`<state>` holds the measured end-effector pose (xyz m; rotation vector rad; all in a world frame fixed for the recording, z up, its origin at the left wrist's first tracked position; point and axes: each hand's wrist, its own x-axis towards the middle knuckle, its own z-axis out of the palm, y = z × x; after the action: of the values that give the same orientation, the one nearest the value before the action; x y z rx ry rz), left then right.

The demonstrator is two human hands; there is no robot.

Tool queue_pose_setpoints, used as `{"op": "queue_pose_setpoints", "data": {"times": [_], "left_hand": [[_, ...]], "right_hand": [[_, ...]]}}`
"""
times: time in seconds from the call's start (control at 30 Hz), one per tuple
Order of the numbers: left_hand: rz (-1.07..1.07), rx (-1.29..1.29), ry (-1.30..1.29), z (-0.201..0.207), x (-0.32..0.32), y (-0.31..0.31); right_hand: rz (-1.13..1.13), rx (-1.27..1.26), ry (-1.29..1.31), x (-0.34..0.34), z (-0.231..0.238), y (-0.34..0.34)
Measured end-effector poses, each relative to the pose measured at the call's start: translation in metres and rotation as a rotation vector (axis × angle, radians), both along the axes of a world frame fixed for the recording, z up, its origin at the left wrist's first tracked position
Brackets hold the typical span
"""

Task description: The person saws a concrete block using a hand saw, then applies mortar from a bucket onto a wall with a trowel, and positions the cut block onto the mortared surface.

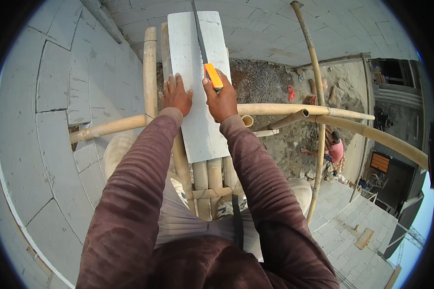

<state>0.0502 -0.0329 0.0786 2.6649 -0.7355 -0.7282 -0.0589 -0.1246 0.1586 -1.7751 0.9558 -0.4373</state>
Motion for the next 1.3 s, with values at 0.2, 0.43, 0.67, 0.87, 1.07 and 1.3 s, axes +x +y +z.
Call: {"op": "queue_pose_setpoints", "data": {"times": [0.2,0.43,0.67,0.87,1.07,1.3], "left_hand": [[-0.553,0.489,-0.074,0.05,0.022,-0.018],[-0.486,0.404,0.348,0.029,0.05,0.01],[-0.53,0.292,0.258,0.033,0.03,-0.014],[-0.482,0.257,0.265,0.022,0.053,0.024],[-0.509,0.24,0.298,0.029,0.047,0.009],[-0.531,0.196,0.27,0.017,0.04,0.012]], "right_hand": [[-0.042,-0.183,-0.032,-0.009,0.001,0.003],[0.037,-0.131,0.048,-0.149,0.038,0.133],[-0.066,-0.143,0.003,-0.004,0.001,-0.01],[0.012,-0.029,0.052,-0.111,0.013,0.109],[-0.001,-0.105,0.067,-0.106,0.018,0.091],[-0.058,-0.16,-0.018,-0.041,-0.013,0.042]]}}
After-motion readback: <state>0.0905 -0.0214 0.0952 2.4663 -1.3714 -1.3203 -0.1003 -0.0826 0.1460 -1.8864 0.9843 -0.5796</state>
